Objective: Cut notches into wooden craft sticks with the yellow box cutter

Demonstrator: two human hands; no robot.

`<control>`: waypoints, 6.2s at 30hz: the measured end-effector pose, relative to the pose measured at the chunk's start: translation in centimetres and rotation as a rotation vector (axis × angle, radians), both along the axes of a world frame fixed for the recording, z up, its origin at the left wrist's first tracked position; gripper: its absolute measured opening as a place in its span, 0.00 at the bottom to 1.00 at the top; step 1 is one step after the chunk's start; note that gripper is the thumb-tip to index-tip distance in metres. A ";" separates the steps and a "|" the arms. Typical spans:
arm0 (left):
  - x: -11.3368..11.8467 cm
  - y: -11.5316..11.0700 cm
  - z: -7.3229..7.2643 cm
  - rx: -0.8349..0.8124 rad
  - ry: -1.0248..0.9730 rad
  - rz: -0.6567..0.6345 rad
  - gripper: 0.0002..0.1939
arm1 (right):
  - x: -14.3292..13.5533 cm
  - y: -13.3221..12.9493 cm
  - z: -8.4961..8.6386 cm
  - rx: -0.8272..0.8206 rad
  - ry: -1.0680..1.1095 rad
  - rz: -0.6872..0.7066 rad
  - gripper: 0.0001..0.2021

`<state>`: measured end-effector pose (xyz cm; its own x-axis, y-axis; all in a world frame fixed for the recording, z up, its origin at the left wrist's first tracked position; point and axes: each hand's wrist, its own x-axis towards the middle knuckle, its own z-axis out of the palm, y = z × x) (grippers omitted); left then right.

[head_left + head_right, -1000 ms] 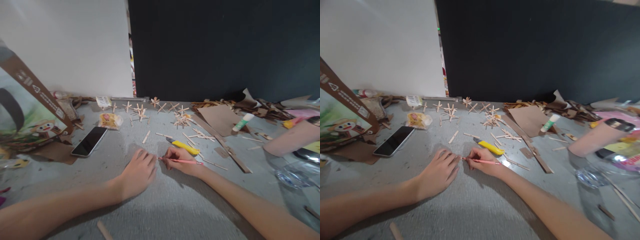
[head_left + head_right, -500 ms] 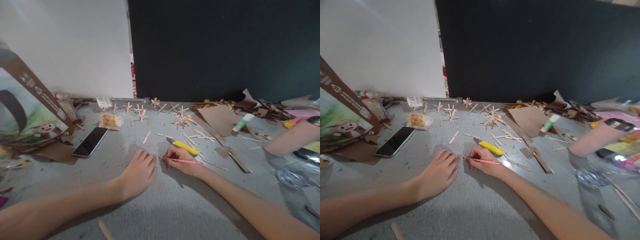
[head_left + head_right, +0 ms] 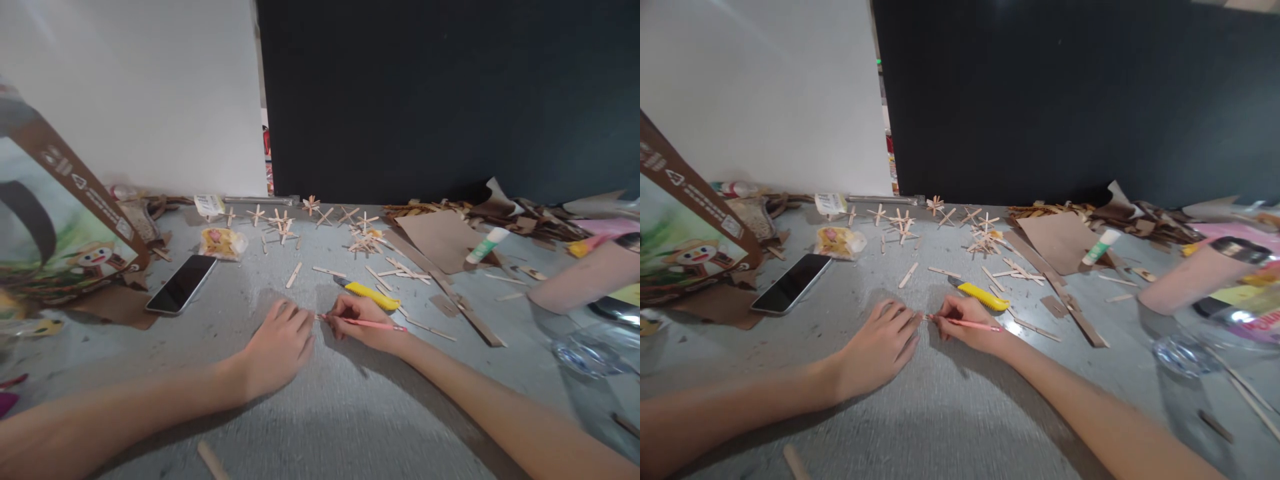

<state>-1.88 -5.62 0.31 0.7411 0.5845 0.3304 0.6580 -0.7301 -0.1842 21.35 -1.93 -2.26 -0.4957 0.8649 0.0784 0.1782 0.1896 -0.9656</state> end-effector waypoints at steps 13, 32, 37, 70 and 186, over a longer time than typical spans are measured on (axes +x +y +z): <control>-0.1 0.1 -0.1 0.002 -0.018 -0.013 0.15 | 0.0 0.1 0.2 -0.023 0.023 0.009 0.15; -0.1 -0.1 0.1 -0.017 -0.019 -0.013 0.16 | 0.1 0.1 0.1 -0.037 0.029 0.028 0.14; -0.1 -0.1 0.1 -0.024 -0.028 -0.013 0.15 | 0.0 0.1 0.1 -0.043 0.019 0.010 0.16; -0.1 -0.2 0.1 -0.040 -0.040 -0.015 0.15 | 0.0 0.1 0.4 -0.018 -0.010 0.017 0.16; 0.0 -0.2 0.1 -0.028 -0.020 -0.008 0.15 | -0.1 -0.1 0.6 -0.037 -0.022 0.015 0.18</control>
